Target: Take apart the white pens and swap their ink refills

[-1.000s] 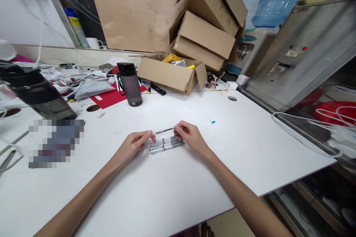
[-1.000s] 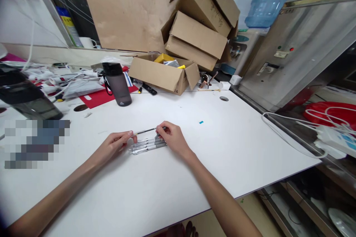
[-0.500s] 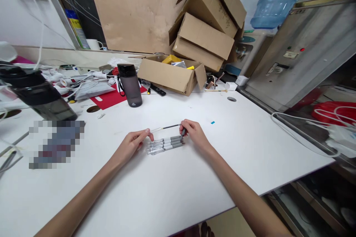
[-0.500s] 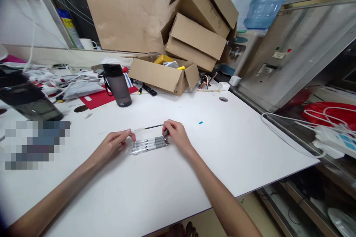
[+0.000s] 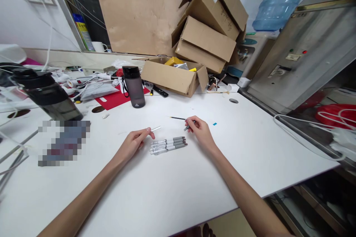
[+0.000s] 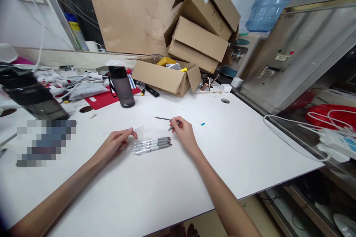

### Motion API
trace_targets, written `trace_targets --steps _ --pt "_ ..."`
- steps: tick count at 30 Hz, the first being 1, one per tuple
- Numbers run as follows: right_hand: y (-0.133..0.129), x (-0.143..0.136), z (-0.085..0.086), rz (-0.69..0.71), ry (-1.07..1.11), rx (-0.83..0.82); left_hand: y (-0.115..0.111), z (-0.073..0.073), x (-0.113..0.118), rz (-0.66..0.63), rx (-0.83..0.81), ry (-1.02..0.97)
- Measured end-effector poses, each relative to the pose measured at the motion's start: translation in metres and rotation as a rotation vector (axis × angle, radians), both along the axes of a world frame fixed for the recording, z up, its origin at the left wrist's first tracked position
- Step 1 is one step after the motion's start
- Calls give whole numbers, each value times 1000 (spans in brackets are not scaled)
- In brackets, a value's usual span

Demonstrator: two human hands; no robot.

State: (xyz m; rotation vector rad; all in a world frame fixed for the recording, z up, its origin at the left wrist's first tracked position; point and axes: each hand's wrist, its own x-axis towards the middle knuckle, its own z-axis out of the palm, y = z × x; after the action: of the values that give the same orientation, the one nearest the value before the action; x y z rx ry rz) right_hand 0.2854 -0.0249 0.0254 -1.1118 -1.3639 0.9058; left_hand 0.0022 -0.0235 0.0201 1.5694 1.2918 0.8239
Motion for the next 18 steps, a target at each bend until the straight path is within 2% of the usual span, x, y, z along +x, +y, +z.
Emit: trace_targets --steps 18 --pt "5 4 -3 -28 -43 24 -4 7 3 -37 -17 51"
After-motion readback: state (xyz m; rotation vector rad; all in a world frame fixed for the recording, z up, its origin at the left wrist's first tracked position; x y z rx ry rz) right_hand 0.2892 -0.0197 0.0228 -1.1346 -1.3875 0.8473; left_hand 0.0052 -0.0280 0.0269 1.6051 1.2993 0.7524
